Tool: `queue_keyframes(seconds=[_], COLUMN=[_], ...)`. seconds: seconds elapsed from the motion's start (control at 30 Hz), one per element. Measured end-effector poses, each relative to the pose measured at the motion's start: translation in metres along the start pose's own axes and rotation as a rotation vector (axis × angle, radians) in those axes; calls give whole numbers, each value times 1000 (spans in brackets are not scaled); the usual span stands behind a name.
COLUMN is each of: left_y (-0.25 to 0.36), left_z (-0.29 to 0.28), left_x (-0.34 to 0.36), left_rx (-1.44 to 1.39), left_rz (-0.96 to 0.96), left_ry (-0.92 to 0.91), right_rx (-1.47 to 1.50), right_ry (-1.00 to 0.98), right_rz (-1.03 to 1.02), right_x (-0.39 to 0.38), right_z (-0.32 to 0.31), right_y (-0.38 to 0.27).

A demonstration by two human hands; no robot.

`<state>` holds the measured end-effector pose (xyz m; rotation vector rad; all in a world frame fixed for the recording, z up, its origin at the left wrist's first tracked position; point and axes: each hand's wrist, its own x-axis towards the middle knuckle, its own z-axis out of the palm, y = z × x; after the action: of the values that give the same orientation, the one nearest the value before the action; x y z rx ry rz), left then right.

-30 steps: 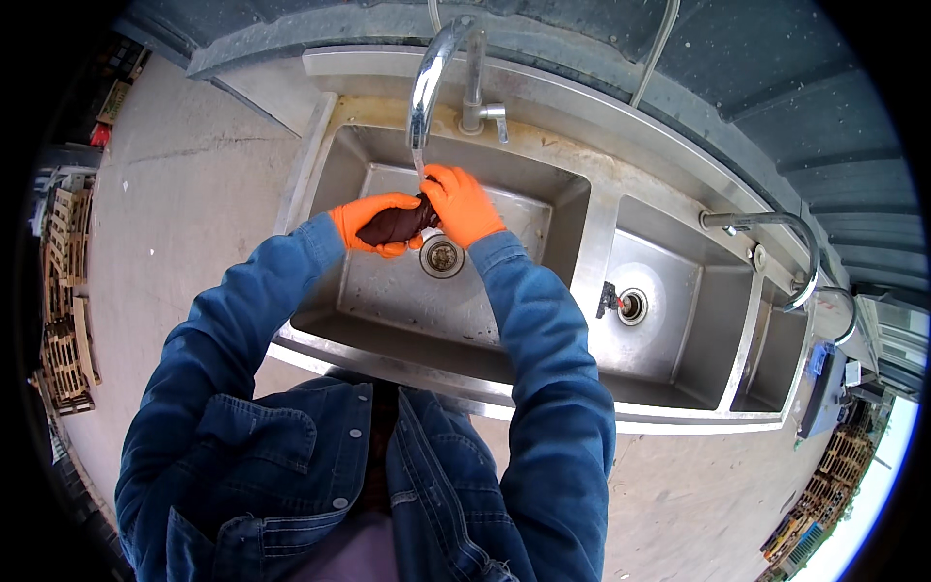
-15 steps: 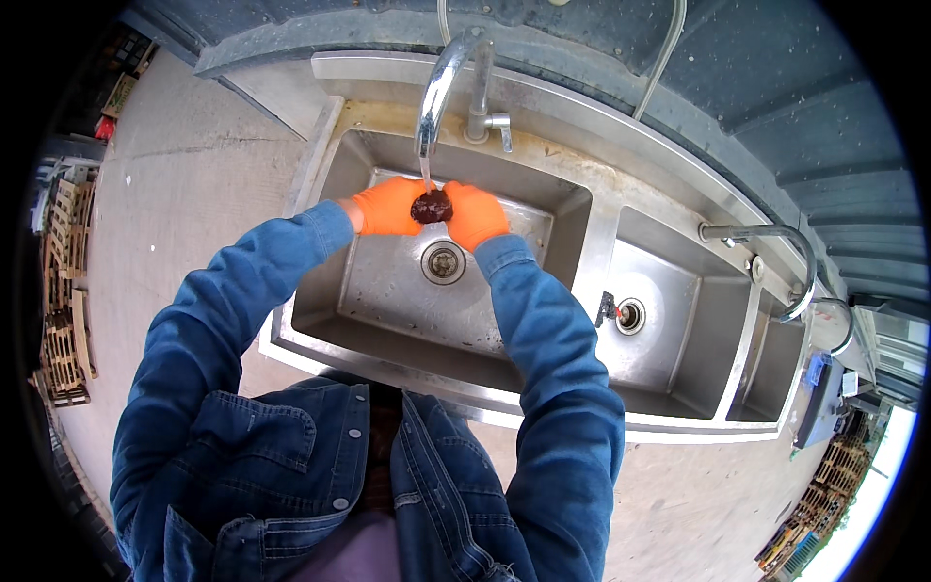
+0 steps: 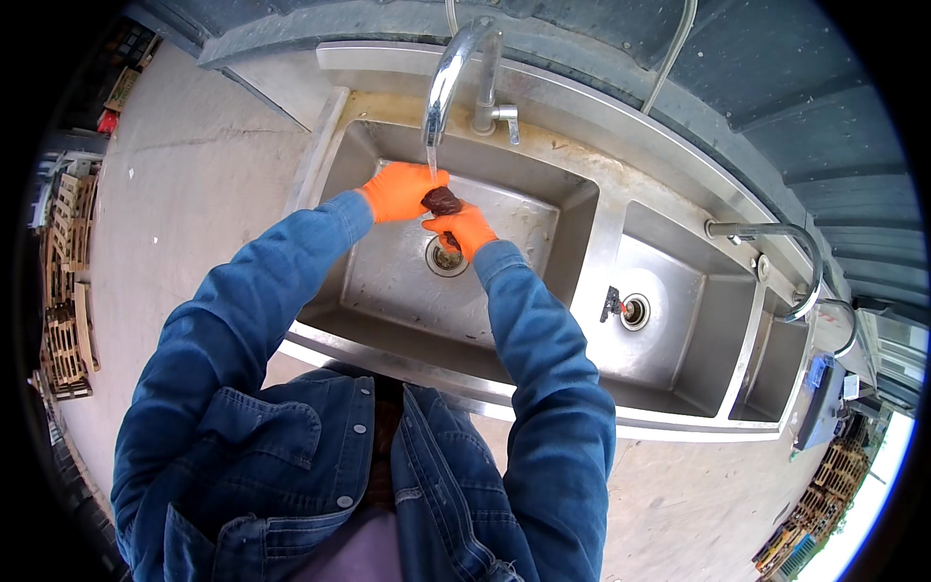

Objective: The person walks through a warehouse area, approaches a stainless steel sink, turns on the faucet, and washes a dark cloth under running water. They repeatedly rub and squeeze the cloth, then turn off the faucet and walk away.

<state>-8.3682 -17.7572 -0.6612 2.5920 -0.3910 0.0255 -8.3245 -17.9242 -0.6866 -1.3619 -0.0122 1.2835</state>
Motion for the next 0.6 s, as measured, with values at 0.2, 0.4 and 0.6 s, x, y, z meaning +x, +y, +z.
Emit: queue_keyframes(seconds=[0.2,0.4,0.6], left_y=[1,-10,-3], left_z=[-6,-8,9], left_x=[-5,-18,-20], left_rx=[-323,-946,-770], left_rz=[-206,-386,-315], left_ry=[-102,-45,96], right_rx=[-496,-449,-643], right_ry=[142,255,340], right_rz=[-164,-362,-485], right_x=[11,11,3], right_z=[-14,-20,-25], right_y=[-5,-5,5])
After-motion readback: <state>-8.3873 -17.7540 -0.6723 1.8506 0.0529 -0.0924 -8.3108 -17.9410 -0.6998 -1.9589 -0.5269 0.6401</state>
